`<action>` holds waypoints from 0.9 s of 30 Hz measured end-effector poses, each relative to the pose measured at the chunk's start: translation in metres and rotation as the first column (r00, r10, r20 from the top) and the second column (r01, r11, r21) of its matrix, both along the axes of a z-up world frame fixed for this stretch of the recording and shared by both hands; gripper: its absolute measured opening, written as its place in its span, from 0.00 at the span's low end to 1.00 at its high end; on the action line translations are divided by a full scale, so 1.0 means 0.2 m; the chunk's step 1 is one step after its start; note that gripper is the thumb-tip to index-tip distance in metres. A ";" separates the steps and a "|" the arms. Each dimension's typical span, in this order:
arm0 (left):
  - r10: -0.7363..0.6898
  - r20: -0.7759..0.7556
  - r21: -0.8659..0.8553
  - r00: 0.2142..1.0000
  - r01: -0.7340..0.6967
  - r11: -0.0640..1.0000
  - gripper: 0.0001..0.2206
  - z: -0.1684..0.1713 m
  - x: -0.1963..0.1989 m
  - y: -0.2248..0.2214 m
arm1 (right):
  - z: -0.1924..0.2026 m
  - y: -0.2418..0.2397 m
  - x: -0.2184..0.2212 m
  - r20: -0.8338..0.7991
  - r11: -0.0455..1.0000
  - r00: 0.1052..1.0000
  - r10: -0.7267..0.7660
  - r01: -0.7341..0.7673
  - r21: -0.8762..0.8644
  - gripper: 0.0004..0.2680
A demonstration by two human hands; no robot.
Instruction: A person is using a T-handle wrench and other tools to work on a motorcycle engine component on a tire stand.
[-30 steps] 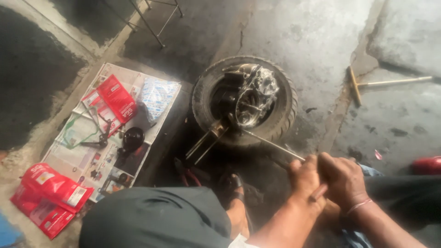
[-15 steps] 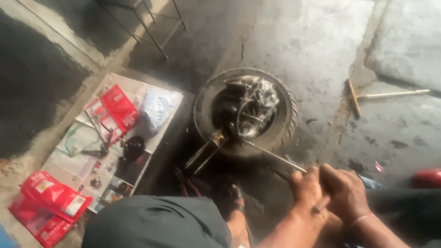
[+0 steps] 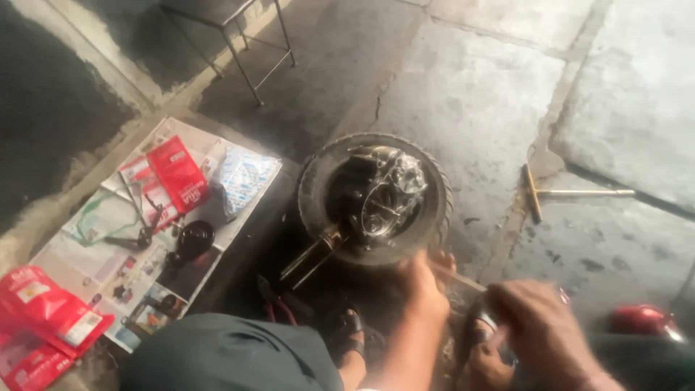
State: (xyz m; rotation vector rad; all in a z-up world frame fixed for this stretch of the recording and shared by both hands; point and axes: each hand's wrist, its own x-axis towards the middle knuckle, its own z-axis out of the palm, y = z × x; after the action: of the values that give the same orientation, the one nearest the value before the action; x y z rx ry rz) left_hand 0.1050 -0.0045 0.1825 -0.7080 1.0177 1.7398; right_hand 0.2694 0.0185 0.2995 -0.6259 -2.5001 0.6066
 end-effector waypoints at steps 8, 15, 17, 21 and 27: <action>0.065 -0.159 0.250 0.985 -0.024 0.968 0.04 0.45 -0.28 0.20 | 0.25 0.27 -0.15 0.057 0.968 0.998 -0.023 0.008 0.252 0.14; 0.096 -0.072 0.280 0.993 -0.072 0.957 0.07 0.39 -0.35 0.21 | 0.13 0.39 -0.21 0.224 0.934 0.974 -0.031 -0.052 0.355 0.17; 0.078 -0.119 0.274 0.990 -0.043 0.961 0.07 0.35 -0.35 0.22 | 0.09 0.41 -0.19 0.229 0.921 0.973 -0.008 -0.082 0.381 0.20; 0.107 -0.130 0.322 0.986 -0.060 0.945 0.05 0.33 -0.35 0.24 | 0.13 0.42 -0.21 0.305 0.895 0.952 0.019 -0.152 0.420 0.19; 0.138 -0.124 0.316 0.983 -0.093 0.944 0.06 0.35 -0.34 0.23 | 0.11 0.51 -0.19 0.476 0.814 0.874 0.097 -0.345 0.467 0.23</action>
State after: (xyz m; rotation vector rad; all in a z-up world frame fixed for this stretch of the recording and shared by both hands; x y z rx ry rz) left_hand 0.0369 0.0416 0.2522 -0.4531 0.7844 2.0209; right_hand 0.2311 0.1209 0.3215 -0.2524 -2.9985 -0.2193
